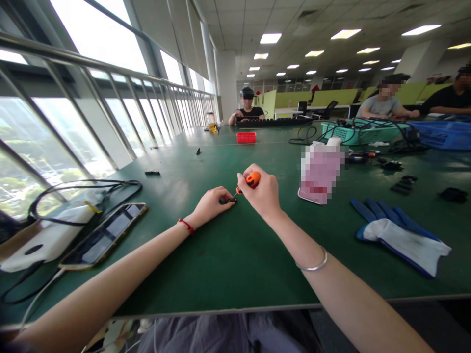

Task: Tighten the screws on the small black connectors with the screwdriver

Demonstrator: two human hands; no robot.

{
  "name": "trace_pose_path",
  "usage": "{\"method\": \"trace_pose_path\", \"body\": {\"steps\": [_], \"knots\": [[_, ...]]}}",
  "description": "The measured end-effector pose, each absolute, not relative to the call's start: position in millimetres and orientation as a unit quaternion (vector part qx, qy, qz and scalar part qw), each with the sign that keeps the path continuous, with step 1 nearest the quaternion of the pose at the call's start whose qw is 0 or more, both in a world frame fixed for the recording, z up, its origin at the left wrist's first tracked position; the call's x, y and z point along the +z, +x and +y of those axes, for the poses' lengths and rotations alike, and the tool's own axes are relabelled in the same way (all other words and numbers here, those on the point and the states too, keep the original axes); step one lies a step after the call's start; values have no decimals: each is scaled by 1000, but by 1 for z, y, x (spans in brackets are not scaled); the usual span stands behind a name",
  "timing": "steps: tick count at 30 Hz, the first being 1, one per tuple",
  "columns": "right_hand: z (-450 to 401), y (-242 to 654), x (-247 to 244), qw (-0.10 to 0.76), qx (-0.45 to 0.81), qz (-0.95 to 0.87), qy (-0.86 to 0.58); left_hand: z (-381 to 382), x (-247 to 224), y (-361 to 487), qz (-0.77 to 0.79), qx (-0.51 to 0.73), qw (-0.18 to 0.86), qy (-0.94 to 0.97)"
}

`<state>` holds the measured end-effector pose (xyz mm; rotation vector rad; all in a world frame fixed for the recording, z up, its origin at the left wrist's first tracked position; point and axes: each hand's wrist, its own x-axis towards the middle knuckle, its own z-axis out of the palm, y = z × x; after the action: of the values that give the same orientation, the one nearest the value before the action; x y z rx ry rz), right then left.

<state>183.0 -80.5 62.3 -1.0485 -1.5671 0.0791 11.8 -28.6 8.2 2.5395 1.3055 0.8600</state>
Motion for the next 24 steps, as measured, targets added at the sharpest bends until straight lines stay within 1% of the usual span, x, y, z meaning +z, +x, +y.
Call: {"method": "trace_pose_path", "body": {"steps": [4, 14, 24], "knots": [[-82, 181, 61, 575, 24, -688, -442, -31, 11, 12, 441, 282, 65, 849], [-81, 180, 58, 536, 29, -713, -451, -27, 9, 10, 431, 291, 74, 851], [-81, 179, 57, 534, 28, -709, -459, -27, 8, 10, 432, 294, 81, 849]]}}
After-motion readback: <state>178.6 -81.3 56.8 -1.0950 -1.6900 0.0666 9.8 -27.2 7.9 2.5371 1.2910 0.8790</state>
